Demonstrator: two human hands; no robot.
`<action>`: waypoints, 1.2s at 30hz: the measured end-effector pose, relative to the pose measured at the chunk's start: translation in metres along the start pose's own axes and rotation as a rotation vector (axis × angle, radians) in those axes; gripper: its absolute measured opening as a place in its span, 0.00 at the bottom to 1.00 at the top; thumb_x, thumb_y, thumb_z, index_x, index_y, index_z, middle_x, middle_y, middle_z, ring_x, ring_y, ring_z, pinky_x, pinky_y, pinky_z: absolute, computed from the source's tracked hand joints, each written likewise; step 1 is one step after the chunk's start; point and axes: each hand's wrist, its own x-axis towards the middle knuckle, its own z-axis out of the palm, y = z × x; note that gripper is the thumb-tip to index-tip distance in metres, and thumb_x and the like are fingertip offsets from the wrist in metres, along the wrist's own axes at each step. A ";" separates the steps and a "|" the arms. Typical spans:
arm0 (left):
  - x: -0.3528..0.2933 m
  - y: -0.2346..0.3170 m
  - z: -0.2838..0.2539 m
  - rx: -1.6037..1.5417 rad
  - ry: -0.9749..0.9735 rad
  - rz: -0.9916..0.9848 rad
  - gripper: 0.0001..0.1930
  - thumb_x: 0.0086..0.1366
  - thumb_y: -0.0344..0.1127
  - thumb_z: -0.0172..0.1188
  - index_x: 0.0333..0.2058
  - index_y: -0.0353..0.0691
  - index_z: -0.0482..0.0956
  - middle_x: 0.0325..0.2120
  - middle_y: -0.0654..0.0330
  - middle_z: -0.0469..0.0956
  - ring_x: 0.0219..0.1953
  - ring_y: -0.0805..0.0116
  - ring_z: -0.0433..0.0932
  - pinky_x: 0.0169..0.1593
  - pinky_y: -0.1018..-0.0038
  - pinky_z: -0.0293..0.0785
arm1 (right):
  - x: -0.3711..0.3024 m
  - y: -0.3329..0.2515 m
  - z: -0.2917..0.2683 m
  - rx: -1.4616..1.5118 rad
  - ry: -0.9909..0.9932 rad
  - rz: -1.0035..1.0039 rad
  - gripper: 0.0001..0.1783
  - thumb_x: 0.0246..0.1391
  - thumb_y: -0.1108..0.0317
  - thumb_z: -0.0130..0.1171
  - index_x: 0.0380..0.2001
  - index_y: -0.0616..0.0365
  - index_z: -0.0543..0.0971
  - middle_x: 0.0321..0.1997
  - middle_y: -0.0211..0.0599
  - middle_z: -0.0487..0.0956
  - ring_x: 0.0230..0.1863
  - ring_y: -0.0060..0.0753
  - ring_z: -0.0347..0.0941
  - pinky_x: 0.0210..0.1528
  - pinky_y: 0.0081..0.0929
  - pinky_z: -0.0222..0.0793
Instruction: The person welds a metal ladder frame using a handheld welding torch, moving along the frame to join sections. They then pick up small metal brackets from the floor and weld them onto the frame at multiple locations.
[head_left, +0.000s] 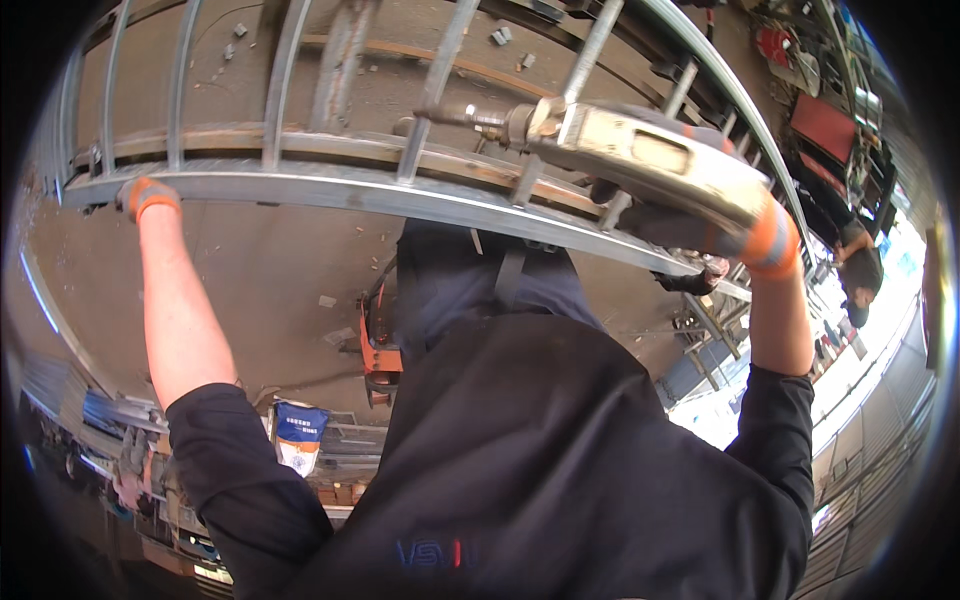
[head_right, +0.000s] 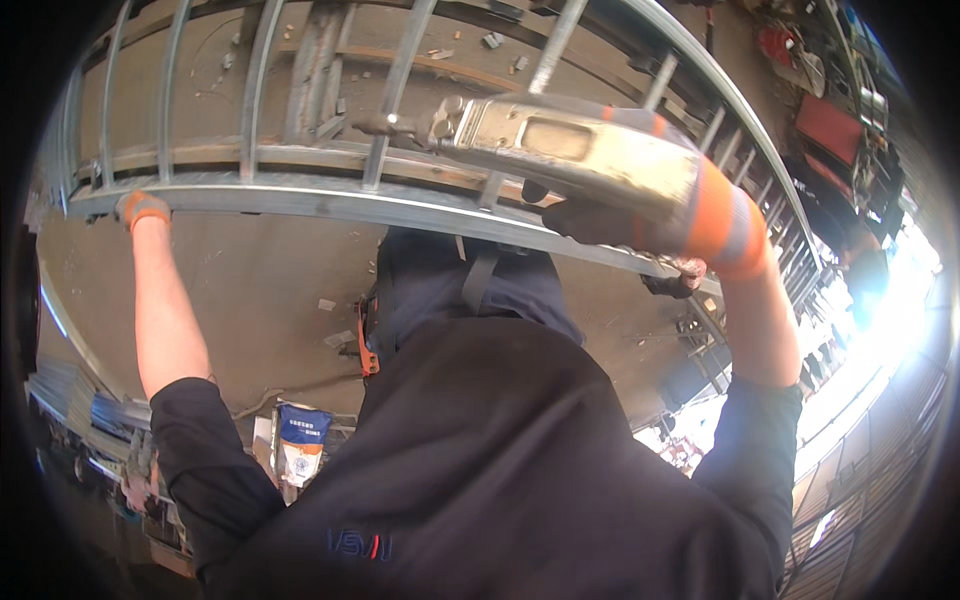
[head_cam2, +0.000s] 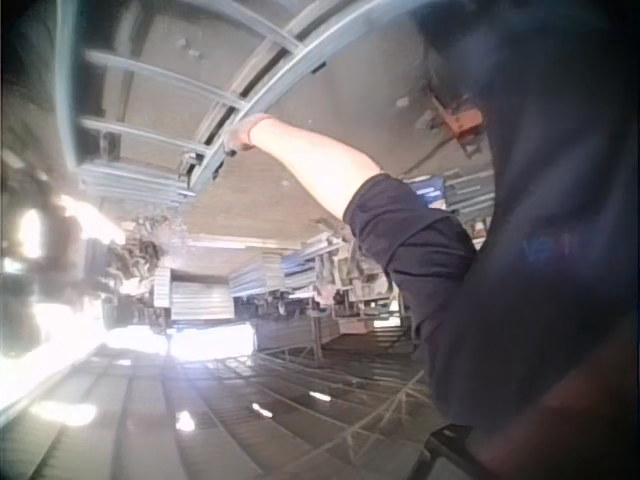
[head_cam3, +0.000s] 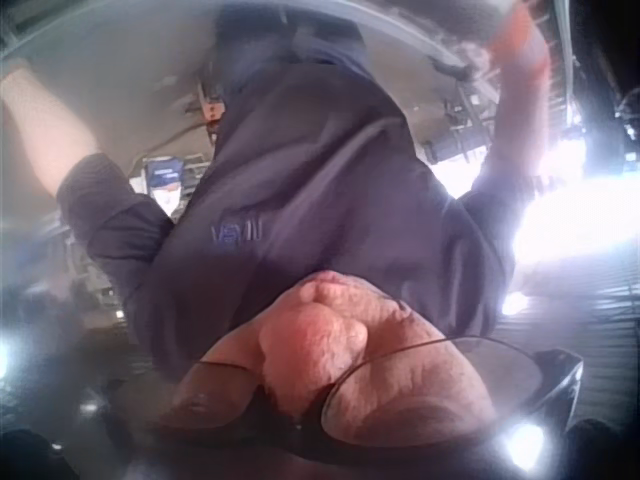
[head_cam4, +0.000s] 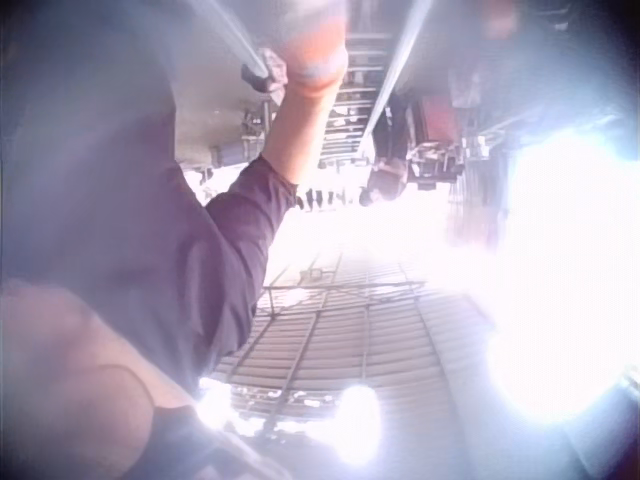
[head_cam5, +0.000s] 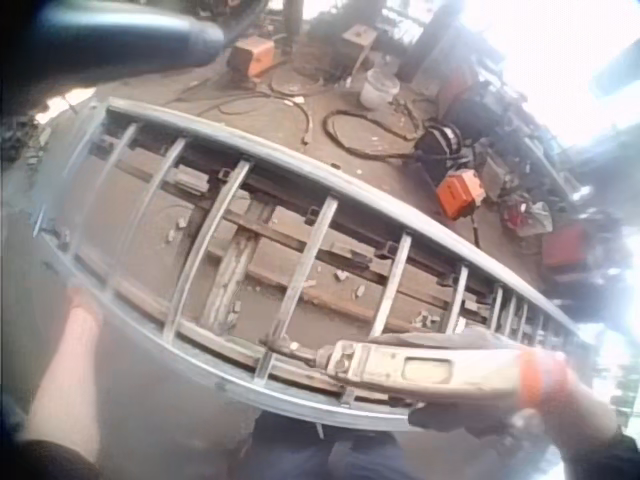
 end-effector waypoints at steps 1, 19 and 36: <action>-0.011 -0.004 -0.016 0.551 0.019 0.165 0.18 0.74 0.46 0.59 0.57 0.53 0.87 0.57 0.64 0.85 0.58 0.64 0.83 0.54 0.58 0.80 | 0.012 0.010 0.006 0.083 -0.052 0.043 0.27 0.56 0.70 0.72 0.59 0.62 0.81 0.43 0.38 0.86 0.38 0.29 0.80 0.38 0.27 0.77; -0.054 0.001 -0.056 0.835 -0.146 0.344 0.17 0.72 0.40 0.63 0.57 0.58 0.87 0.56 0.68 0.86 0.58 0.65 0.84 0.51 0.60 0.83 | 0.065 0.093 0.046 0.314 -0.358 0.129 0.31 0.50 0.70 0.80 0.58 0.64 0.82 0.49 0.40 0.86 0.48 0.34 0.80 0.53 0.33 0.77; -0.043 -0.005 -0.047 0.798 -0.073 0.282 0.15 0.72 0.41 0.63 0.55 0.56 0.89 0.57 0.64 0.86 0.58 0.66 0.85 0.56 0.66 0.82 | 0.064 0.104 0.054 0.462 -0.369 0.112 0.30 0.54 0.73 0.77 0.60 0.65 0.80 0.40 0.31 0.86 0.39 0.20 0.81 0.41 0.24 0.80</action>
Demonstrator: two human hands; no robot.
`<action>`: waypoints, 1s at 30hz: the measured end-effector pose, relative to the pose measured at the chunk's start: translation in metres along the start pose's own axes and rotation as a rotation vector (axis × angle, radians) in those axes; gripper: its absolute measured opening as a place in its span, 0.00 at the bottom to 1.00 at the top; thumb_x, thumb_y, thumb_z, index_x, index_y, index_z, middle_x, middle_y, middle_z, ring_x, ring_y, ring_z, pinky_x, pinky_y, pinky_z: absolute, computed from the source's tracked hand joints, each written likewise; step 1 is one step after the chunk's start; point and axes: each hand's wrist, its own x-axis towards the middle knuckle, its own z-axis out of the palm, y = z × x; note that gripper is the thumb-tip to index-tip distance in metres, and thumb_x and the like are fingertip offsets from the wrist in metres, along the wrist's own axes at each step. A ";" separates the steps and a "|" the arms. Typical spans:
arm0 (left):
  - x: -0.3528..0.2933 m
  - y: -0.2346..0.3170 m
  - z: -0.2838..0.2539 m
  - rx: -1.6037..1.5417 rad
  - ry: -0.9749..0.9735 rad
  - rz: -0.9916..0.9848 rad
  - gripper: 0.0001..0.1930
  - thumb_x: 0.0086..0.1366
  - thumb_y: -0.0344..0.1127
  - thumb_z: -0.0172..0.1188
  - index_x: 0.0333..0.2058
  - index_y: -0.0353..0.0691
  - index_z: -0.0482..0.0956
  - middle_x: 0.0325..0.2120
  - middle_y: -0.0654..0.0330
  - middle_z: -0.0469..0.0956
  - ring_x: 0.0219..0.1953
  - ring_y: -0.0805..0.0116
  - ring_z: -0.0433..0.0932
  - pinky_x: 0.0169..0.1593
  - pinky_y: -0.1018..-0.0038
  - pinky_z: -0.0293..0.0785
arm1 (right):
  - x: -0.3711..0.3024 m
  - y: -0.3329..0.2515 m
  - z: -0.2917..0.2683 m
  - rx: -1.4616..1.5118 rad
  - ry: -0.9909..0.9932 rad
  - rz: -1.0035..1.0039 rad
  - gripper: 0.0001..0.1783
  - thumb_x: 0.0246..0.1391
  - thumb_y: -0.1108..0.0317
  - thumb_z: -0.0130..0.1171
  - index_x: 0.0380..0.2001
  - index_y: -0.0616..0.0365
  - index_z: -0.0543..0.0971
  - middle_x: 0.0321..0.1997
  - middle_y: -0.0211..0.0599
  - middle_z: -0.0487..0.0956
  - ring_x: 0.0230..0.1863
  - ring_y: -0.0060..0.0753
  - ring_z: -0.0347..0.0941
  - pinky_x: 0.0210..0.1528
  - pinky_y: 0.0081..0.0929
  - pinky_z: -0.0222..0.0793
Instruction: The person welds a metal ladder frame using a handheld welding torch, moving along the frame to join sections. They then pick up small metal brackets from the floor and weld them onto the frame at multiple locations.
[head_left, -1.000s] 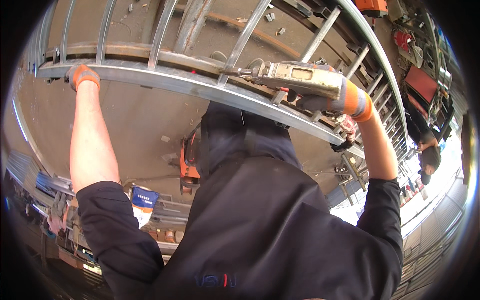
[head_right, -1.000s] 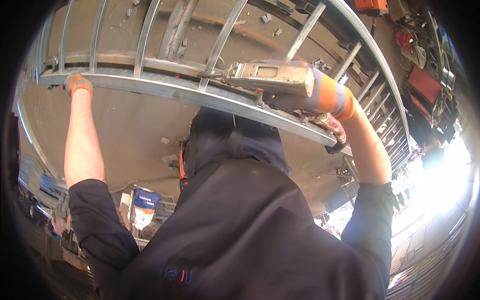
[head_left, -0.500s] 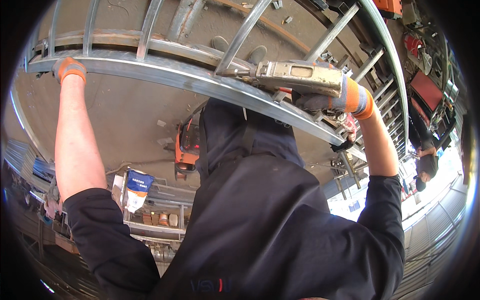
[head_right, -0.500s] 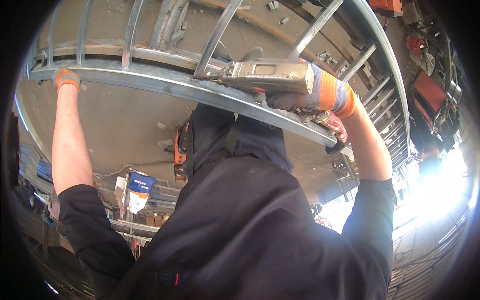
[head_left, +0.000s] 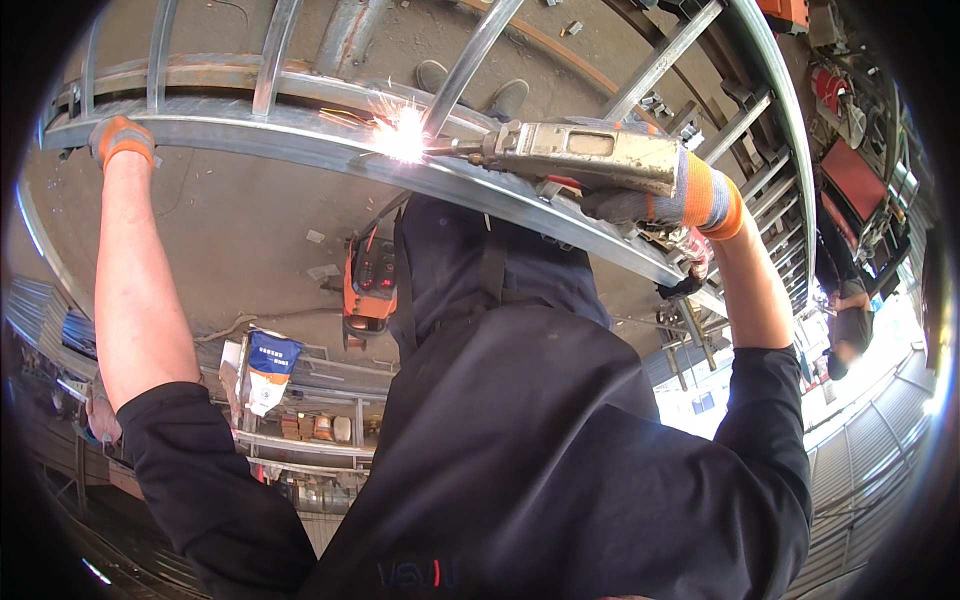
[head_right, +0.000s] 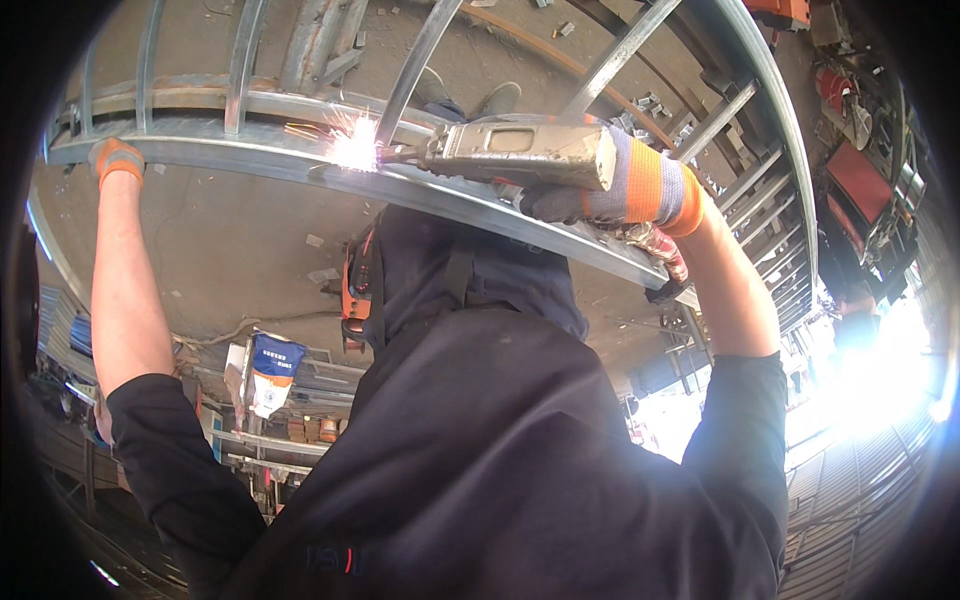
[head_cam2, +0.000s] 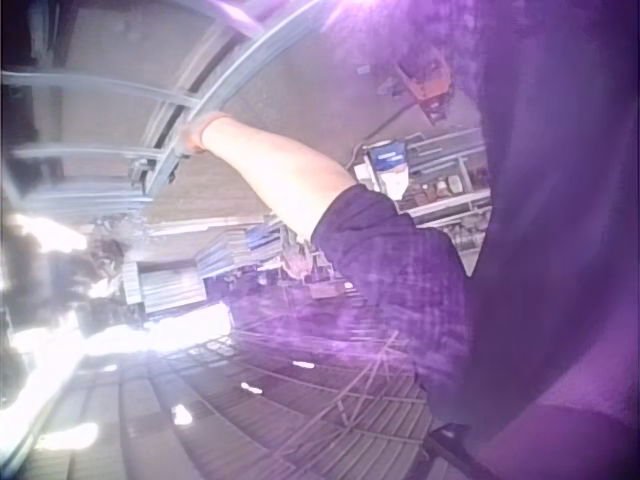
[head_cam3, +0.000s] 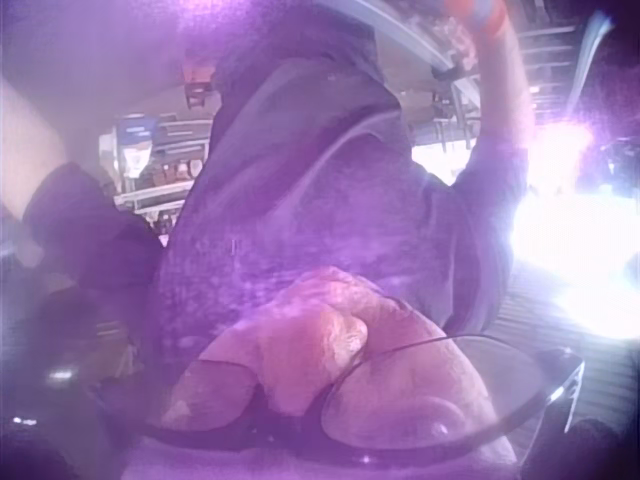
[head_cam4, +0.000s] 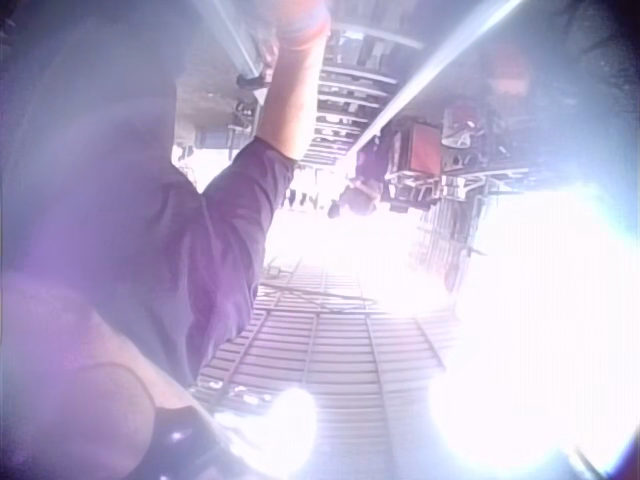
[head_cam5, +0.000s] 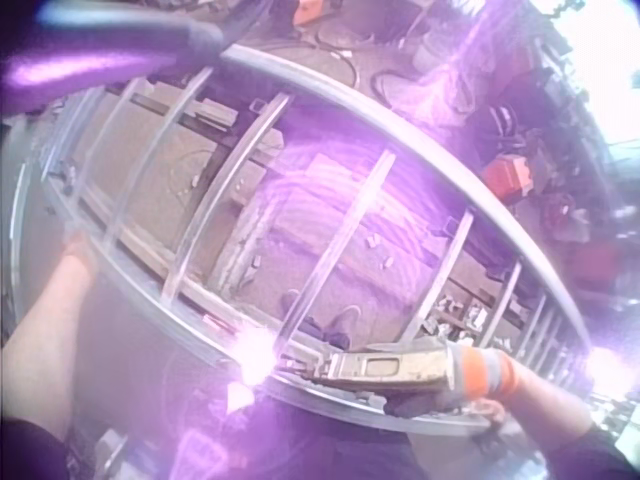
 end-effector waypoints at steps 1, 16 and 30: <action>0.001 0.000 0.001 -0.004 0.007 -0.001 0.15 0.72 0.41 0.63 0.55 0.56 0.89 0.57 0.64 0.86 0.58 0.65 0.85 0.55 0.66 0.82 | 0.001 -0.001 -0.003 -0.062 -0.026 -0.036 0.30 0.54 0.73 0.78 0.61 0.65 0.80 0.41 0.31 0.87 0.40 0.20 0.81 0.42 0.25 0.81; -0.021 -0.003 -0.017 0.048 0.001 0.051 0.16 0.75 0.39 0.59 0.56 0.54 0.89 0.57 0.64 0.86 0.58 0.65 0.85 0.55 0.68 0.82 | 0.000 -0.003 0.000 -0.171 -0.023 -0.078 0.30 0.53 0.72 0.78 0.59 0.66 0.81 0.52 0.41 0.87 0.49 0.29 0.83 0.53 0.29 0.80; -0.007 -0.002 -0.005 -0.001 0.009 0.022 0.15 0.75 0.39 0.57 0.54 0.53 0.90 0.57 0.62 0.86 0.59 0.64 0.85 0.56 0.68 0.82 | -0.009 0.012 -0.001 -0.176 -0.008 -0.111 0.36 0.51 0.72 0.80 0.62 0.67 0.78 0.57 0.43 0.85 0.55 0.33 0.83 0.59 0.33 0.78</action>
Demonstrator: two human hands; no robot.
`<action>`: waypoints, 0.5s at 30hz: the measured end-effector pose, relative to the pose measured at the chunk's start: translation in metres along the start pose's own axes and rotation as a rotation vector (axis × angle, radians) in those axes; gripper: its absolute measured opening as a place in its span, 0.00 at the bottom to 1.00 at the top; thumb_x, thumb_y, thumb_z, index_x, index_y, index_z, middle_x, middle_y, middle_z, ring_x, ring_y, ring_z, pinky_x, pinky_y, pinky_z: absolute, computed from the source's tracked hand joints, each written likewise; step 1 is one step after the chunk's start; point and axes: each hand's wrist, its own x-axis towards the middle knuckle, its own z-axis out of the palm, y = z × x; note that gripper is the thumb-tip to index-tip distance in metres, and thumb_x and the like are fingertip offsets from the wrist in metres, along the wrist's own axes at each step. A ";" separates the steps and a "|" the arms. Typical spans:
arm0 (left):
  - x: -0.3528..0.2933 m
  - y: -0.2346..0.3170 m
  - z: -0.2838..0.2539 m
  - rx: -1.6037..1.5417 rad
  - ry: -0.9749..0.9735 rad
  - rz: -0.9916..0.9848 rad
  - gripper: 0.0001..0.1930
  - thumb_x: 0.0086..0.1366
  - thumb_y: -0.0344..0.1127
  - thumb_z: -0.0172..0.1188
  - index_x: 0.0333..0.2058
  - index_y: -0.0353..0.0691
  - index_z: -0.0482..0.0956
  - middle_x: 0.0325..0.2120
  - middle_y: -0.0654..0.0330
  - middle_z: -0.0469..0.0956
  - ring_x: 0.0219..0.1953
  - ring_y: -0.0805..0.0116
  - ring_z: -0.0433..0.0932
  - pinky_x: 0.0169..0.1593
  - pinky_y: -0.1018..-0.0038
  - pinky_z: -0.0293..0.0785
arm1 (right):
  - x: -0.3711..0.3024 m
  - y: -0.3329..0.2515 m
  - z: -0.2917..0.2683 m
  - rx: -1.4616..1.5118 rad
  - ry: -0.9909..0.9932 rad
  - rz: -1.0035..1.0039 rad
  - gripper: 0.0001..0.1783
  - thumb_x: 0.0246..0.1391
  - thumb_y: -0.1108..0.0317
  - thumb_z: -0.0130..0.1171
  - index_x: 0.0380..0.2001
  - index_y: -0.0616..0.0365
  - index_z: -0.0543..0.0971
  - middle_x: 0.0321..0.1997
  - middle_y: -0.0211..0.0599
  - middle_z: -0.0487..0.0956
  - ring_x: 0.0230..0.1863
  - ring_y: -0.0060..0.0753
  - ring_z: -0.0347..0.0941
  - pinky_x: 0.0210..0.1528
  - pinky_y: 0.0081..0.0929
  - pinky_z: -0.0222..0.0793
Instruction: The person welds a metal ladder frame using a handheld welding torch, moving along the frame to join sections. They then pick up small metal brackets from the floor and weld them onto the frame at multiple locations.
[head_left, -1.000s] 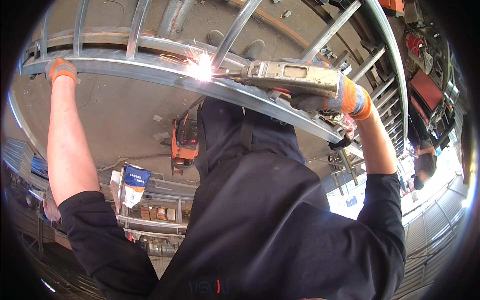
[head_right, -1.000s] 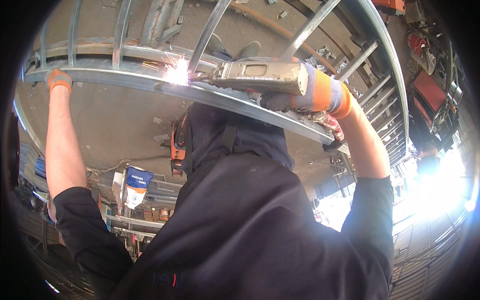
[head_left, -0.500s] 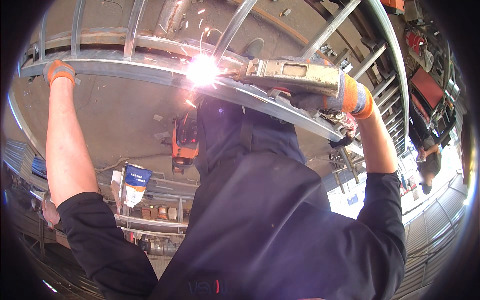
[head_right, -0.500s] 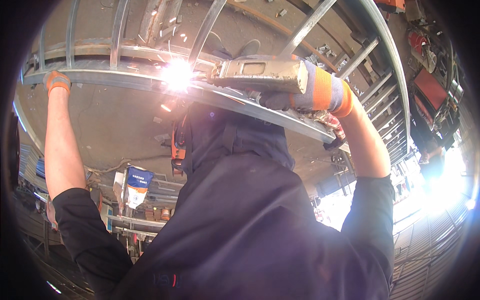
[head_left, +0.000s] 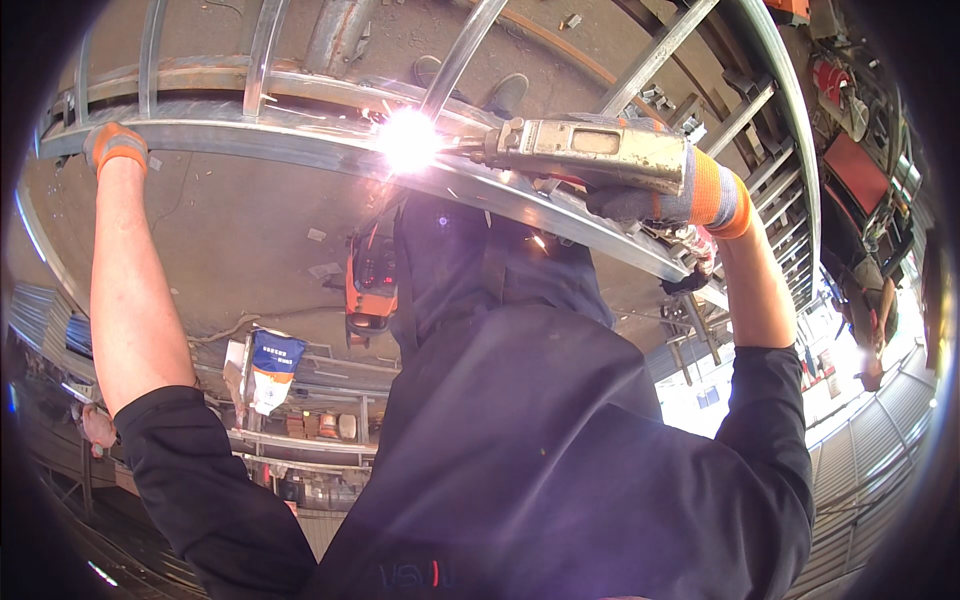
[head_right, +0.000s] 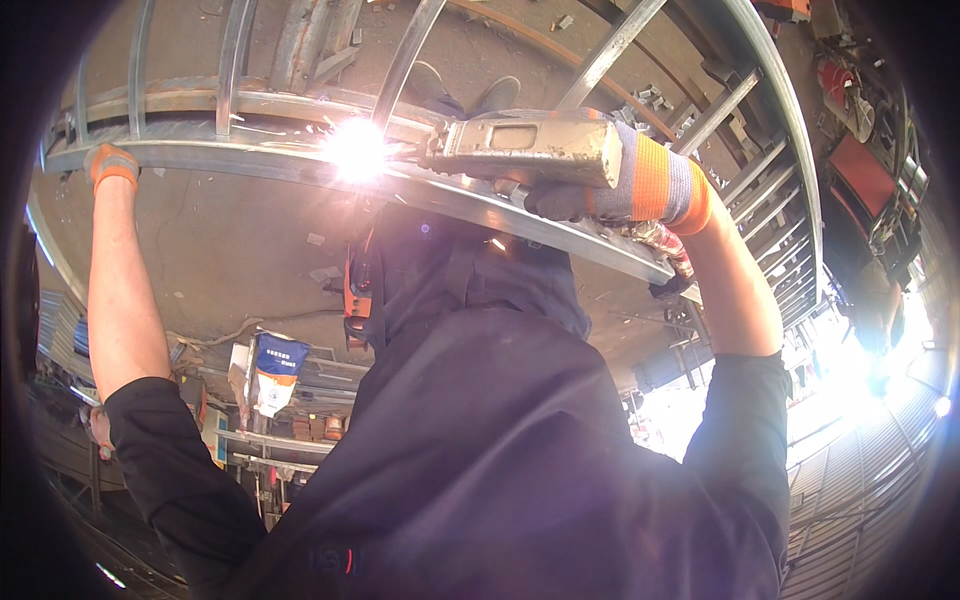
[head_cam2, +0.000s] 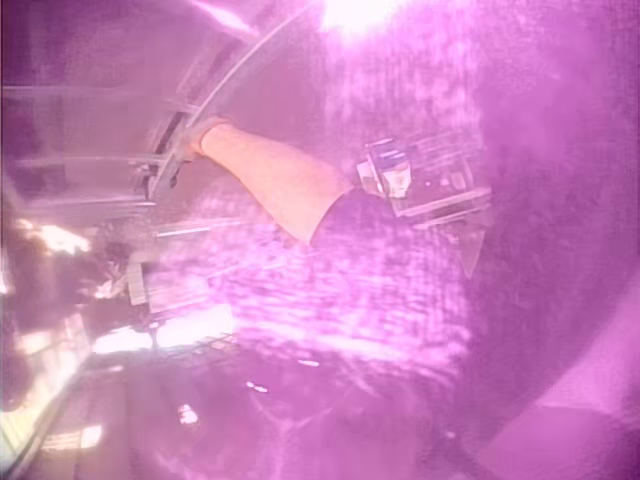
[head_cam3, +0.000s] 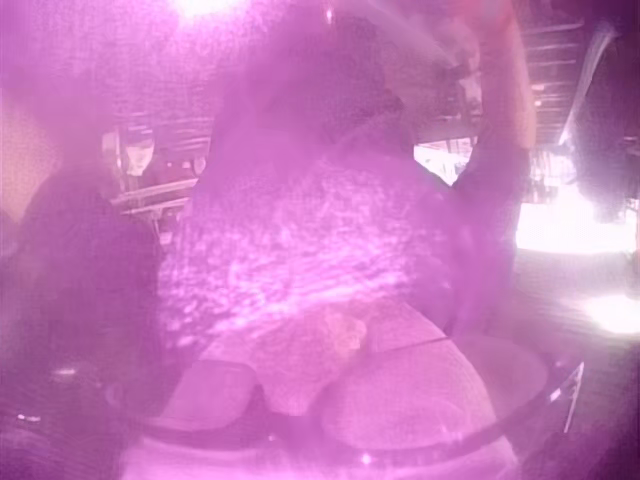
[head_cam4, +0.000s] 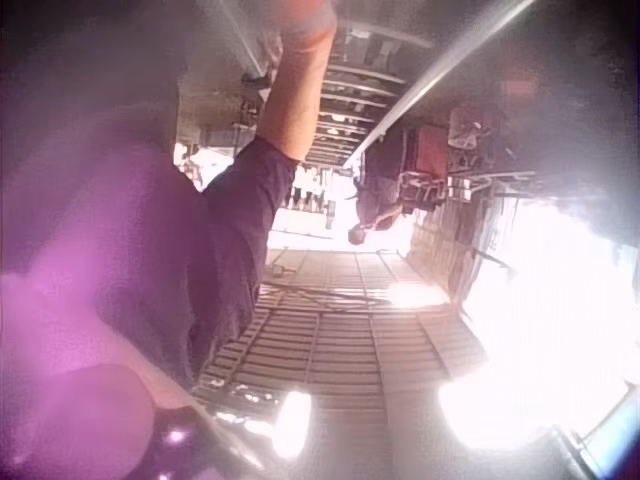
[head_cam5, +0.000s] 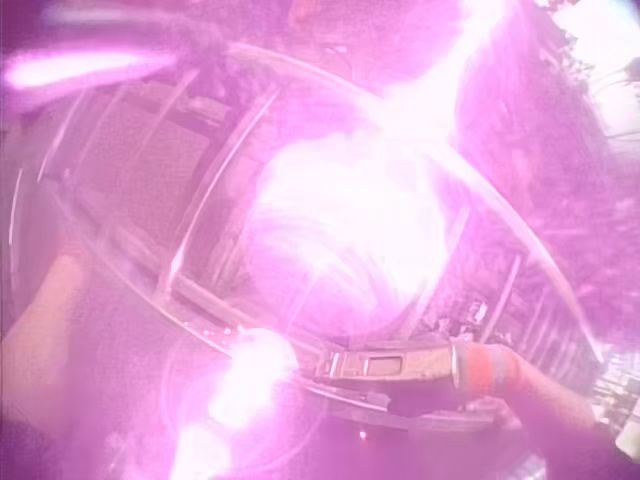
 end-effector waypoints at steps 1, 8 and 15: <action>0.001 0.000 0.000 0.003 0.003 -0.005 0.15 0.75 0.39 0.57 0.54 0.53 0.90 0.57 0.62 0.86 0.59 0.64 0.85 0.56 0.67 0.82 | 0.001 0.001 -0.001 -0.036 0.003 -0.060 0.37 0.50 0.72 0.81 0.63 0.67 0.78 0.57 0.43 0.85 0.55 0.33 0.83 0.59 0.32 0.78; -0.003 -0.001 -0.003 0.018 -0.007 0.015 0.16 0.75 0.39 0.57 0.54 0.54 0.90 0.57 0.63 0.86 0.58 0.64 0.85 0.55 0.67 0.82 | -0.004 0.000 0.000 -0.043 0.007 -0.028 0.38 0.51 0.72 0.80 0.64 0.68 0.76 0.57 0.43 0.86 0.54 0.30 0.82 0.59 0.31 0.78; -0.008 0.000 -0.008 -0.018 -0.013 -0.005 0.16 0.75 0.39 0.57 0.54 0.54 0.90 0.57 0.64 0.86 0.58 0.64 0.85 0.55 0.67 0.82 | -0.005 -0.005 0.002 0.173 0.026 0.095 0.36 0.51 0.74 0.78 0.63 0.66 0.77 0.55 0.41 0.87 0.54 0.27 0.82 0.61 0.29 0.77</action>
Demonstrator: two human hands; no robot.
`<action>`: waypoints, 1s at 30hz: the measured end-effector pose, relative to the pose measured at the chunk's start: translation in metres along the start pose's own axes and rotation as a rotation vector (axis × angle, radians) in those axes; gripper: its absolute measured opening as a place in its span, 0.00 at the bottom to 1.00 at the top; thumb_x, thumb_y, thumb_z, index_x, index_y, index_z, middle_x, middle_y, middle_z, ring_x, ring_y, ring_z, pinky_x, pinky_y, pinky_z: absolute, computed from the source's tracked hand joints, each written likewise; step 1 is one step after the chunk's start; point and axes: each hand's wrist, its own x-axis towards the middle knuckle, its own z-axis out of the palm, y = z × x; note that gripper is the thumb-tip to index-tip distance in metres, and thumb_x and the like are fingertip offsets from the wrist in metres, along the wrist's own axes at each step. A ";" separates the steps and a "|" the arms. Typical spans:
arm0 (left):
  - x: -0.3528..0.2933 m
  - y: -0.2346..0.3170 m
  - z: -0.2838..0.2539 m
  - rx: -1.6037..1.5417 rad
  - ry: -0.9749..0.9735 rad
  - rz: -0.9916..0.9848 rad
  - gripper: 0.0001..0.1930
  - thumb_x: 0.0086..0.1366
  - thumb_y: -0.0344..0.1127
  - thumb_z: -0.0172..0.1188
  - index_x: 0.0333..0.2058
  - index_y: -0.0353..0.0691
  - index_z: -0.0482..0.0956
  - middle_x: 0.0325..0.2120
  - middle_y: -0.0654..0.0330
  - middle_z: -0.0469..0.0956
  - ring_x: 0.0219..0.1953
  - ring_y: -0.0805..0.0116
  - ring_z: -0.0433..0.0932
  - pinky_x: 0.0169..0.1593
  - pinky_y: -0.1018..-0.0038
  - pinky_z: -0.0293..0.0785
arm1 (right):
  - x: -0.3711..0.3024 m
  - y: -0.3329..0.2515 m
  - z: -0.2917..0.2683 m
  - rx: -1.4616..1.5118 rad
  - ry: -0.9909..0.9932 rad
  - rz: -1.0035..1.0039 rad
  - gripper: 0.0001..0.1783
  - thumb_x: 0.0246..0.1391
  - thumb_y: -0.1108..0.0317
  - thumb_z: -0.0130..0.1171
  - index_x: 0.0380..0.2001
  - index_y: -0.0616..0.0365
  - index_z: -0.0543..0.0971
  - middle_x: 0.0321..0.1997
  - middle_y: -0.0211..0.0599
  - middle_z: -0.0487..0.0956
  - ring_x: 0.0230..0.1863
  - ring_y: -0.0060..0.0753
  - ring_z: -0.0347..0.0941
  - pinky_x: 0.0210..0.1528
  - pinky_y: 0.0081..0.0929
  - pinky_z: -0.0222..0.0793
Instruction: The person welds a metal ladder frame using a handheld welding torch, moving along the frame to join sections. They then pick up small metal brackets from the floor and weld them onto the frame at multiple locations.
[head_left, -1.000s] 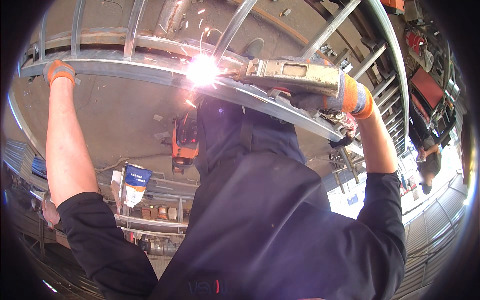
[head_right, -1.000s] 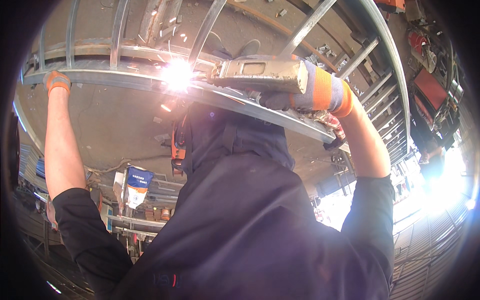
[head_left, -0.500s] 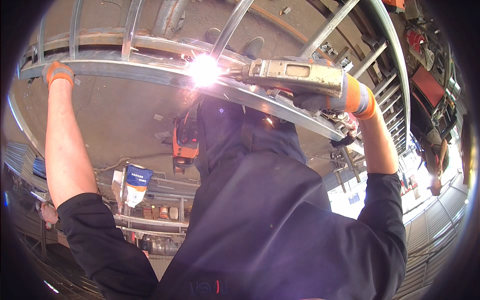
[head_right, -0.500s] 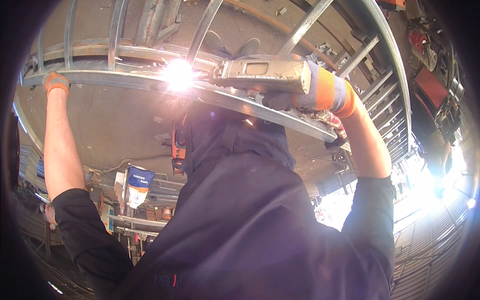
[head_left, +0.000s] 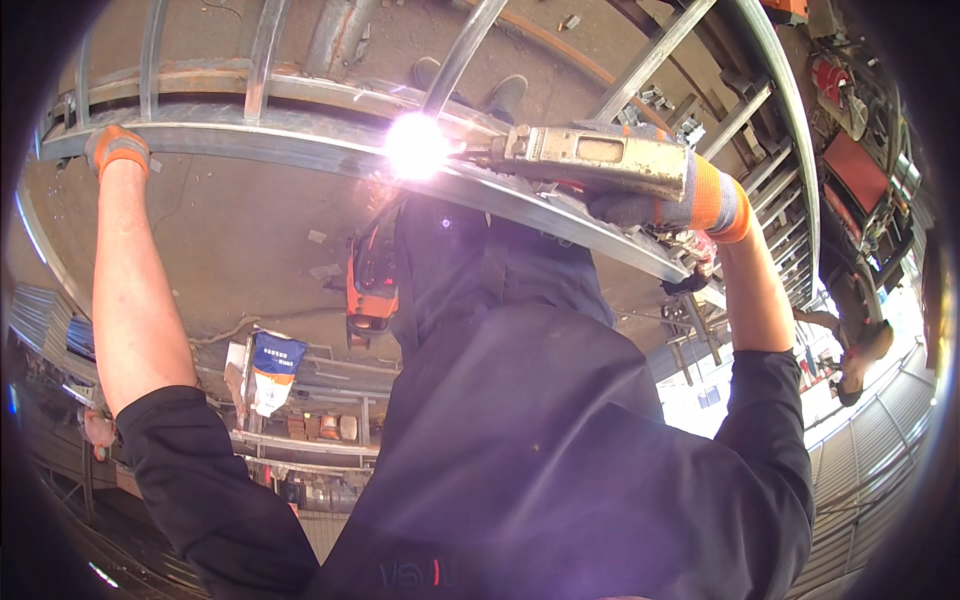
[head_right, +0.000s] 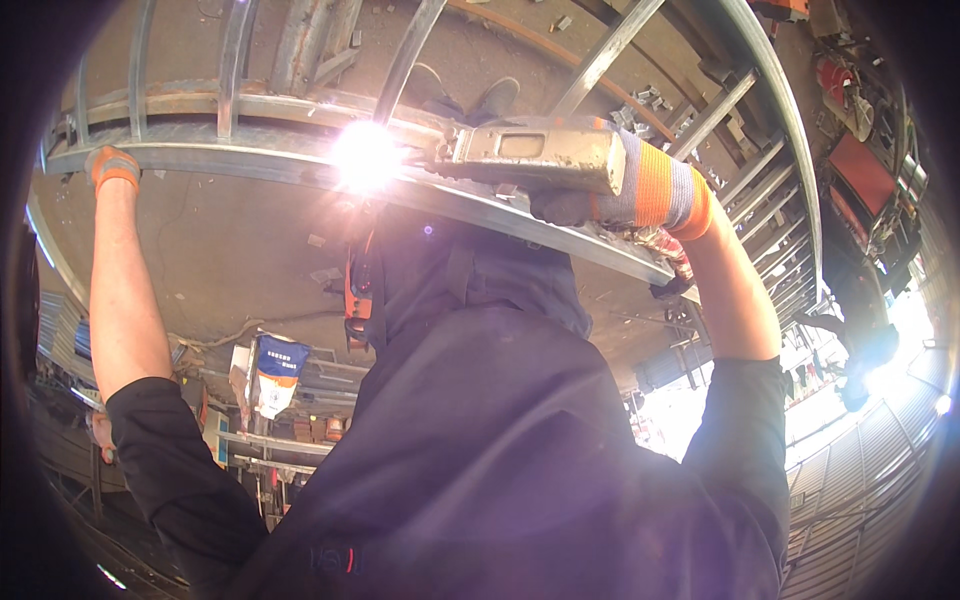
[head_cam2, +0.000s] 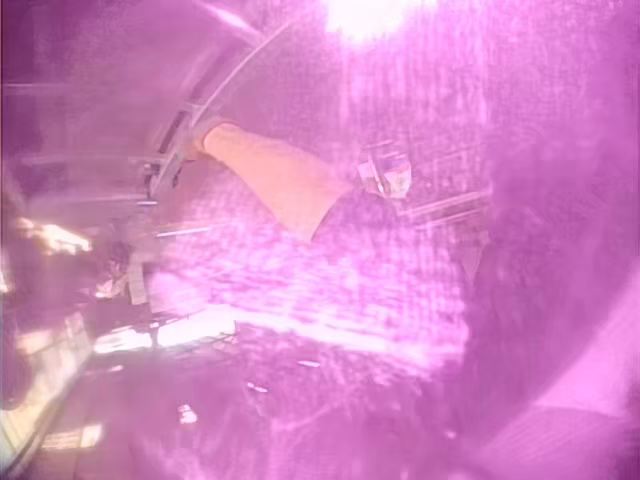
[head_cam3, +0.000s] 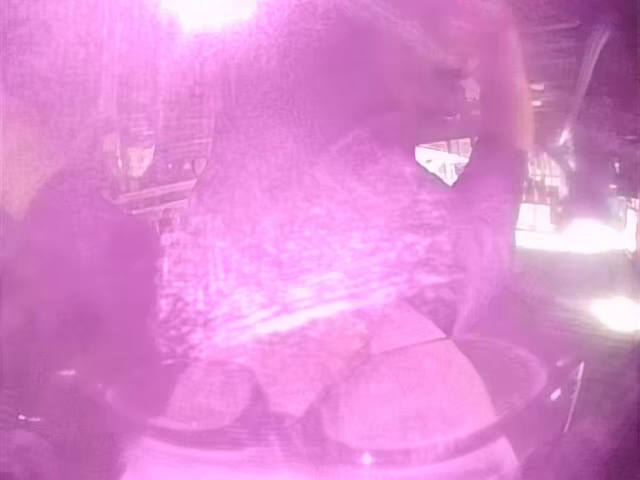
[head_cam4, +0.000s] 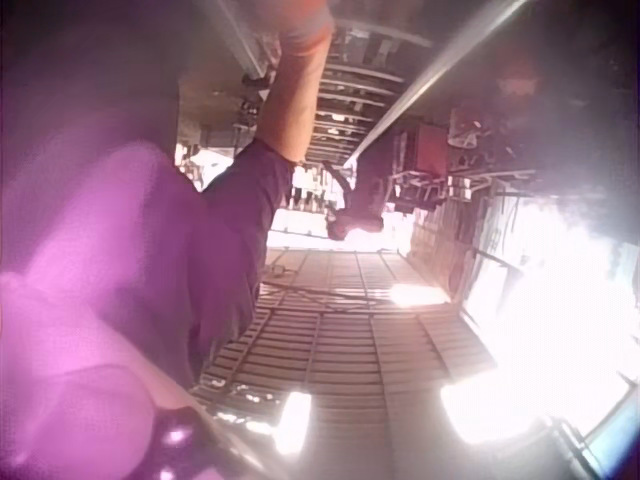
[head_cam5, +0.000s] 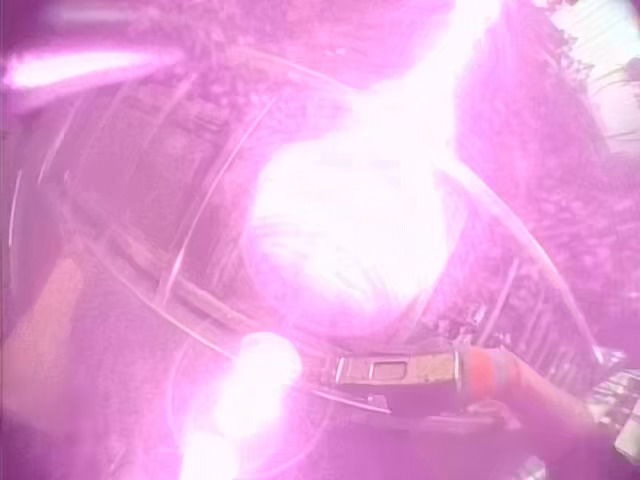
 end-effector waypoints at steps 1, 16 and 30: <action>0.000 0.000 0.000 -0.018 -0.009 -0.006 0.16 0.75 0.39 0.57 0.54 0.54 0.90 0.57 0.64 0.86 0.58 0.64 0.85 0.55 0.67 0.82 | -0.001 -0.001 0.000 -0.010 -0.004 0.026 0.36 0.50 0.75 0.78 0.63 0.66 0.77 0.55 0.41 0.87 0.54 0.27 0.82 0.61 0.29 0.77; -0.024 -0.001 -0.022 -0.083 -0.037 -0.007 0.16 0.75 0.42 0.57 0.56 0.55 0.88 0.55 0.65 0.86 0.56 0.62 0.85 0.54 0.54 0.81 | 0.080 -0.082 0.005 -0.068 0.081 -0.158 0.33 0.55 0.81 0.68 0.65 0.63 0.77 0.49 0.40 0.87 0.39 0.23 0.82 0.39 0.22 0.81; -0.034 -0.004 -0.036 -0.312 -0.214 -0.002 0.23 0.76 0.48 0.58 0.63 0.43 0.78 0.55 0.61 0.83 0.52 0.69 0.86 0.49 0.72 0.84 | 0.170 -0.091 0.022 0.151 -0.041 0.172 0.34 0.57 0.75 0.72 0.67 0.63 0.76 0.50 0.39 0.88 0.48 0.23 0.83 0.54 0.27 0.81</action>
